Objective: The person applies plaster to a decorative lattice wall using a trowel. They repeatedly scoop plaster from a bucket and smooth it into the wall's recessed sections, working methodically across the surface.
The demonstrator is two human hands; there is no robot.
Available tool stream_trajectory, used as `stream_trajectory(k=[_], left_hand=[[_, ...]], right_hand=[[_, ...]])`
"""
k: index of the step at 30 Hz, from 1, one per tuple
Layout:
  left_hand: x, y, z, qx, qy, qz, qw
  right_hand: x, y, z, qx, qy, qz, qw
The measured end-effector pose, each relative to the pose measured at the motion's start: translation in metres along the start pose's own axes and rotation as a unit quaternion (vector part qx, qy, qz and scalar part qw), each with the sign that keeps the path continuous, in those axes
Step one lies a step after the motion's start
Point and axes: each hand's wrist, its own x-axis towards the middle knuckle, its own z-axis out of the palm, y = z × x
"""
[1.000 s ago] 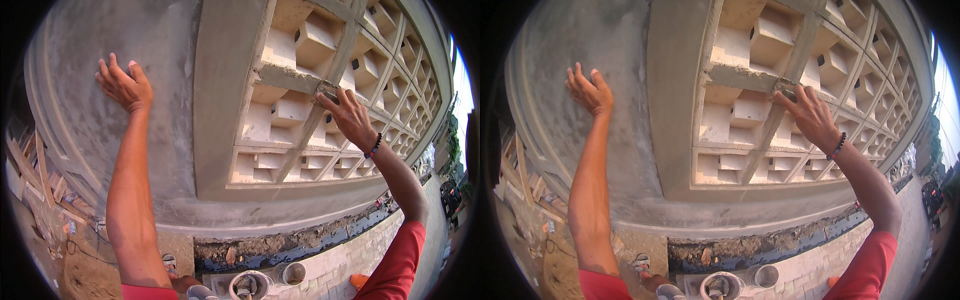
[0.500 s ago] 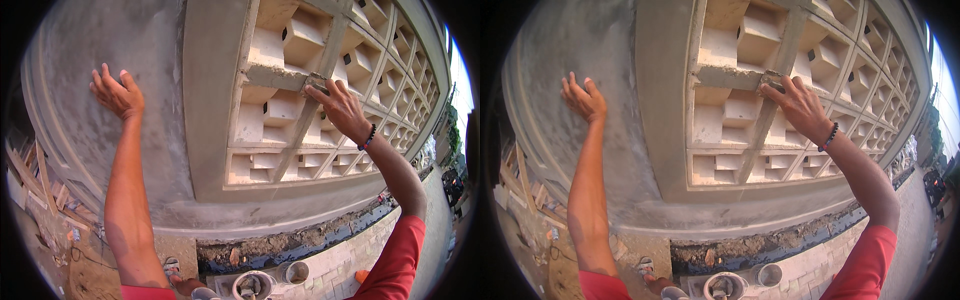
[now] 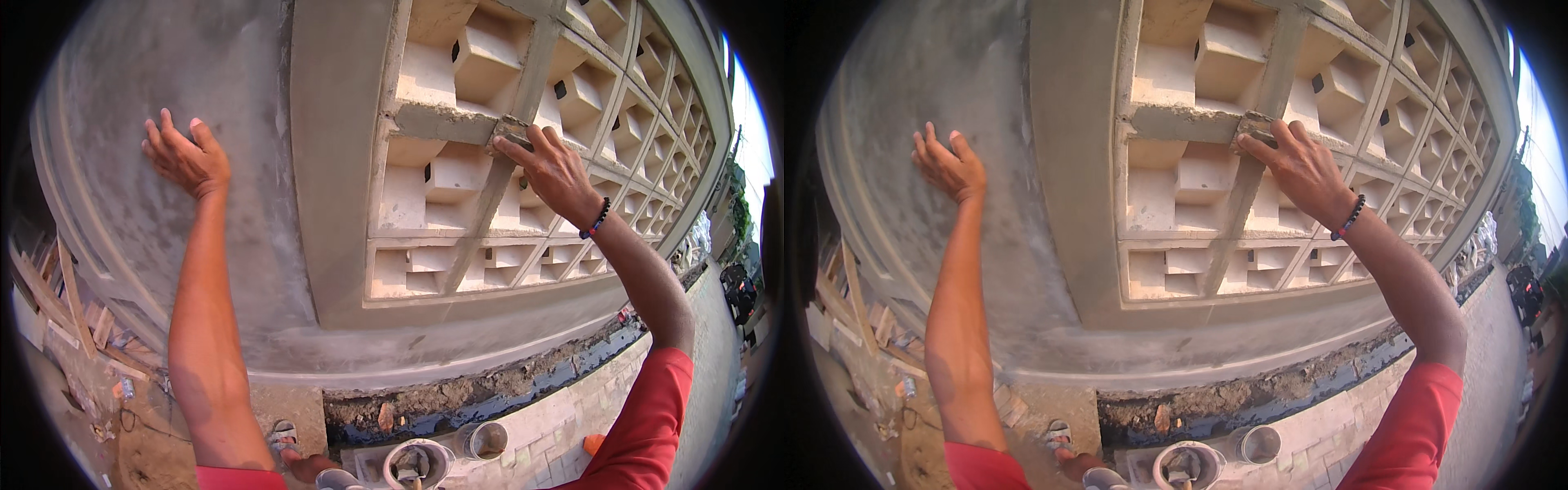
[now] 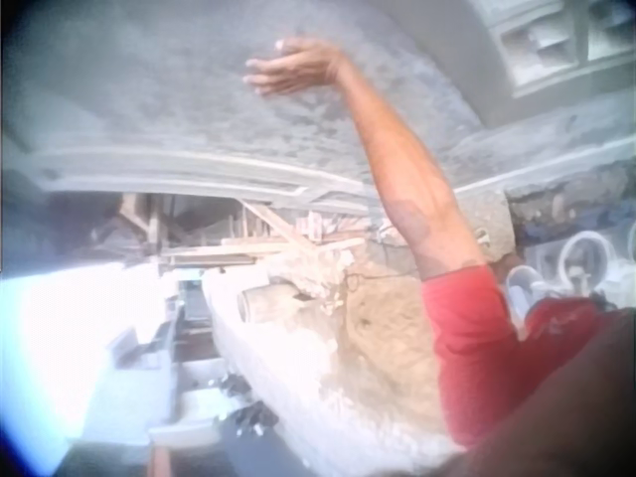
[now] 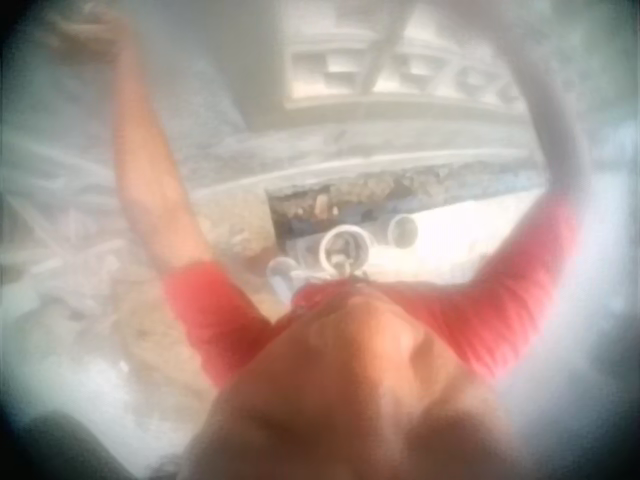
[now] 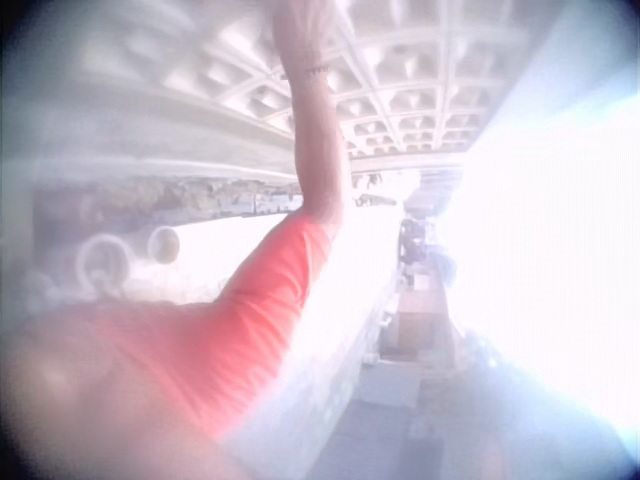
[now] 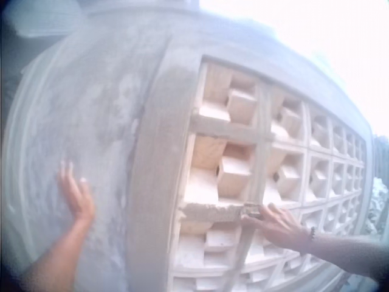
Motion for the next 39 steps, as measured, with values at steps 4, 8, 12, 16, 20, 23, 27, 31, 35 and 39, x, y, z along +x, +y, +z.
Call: stream_trajectory(k=[4,8,12,16,20,23,27,31,35,39], left_hand=[[0.000,0.000,-0.001,-0.005,0.008,0.001,1.000],[0.002,-0.004,0.000,0.000,0.011,0.003,1.000],[0.002,-0.004,0.001,-0.002,0.010,0.005,1.000],[0.001,-0.001,-0.001,-0.018,-0.004,0.005,1.000],[-0.002,0.002,-0.001,-0.006,-0.003,-0.002,1.000],[0.004,0.000,-0.005,-0.002,0.007,-0.004,1.000],[0.000,-0.002,0.002,-0.005,0.002,0.000,1.000],[0.000,-0.006,0.005,-0.001,-0.007,-0.002,1.000],[0.006,-0.013,0.001,0.008,0.005,0.014,1.000],[0.001,-0.008,0.005,0.016,0.004,0.021,1.000]], right_hand=[[-0.034,0.028,-0.004,-0.015,-0.034,0.054,0.998],[0.002,-0.009,-0.028,0.024,-0.003,0.040,0.999],[0.056,-0.059,-0.025,0.034,0.046,-0.023,0.998],[0.063,-0.070,-0.008,-0.005,0.054,-0.020,0.998],[0.005,-0.013,-0.006,-0.036,0.006,-0.002,0.999],[0.000,-0.008,-0.012,-0.006,0.004,0.025,1.000],[0.034,-0.050,-0.028,0.053,0.022,0.020,0.998],[0.071,-0.078,-0.008,0.044,0.082,-0.020,0.995],[0.029,-0.037,0.006,0.010,0.061,-0.007,0.998],[-0.041,0.023,0.007,0.002,-0.017,0.072,0.997]])
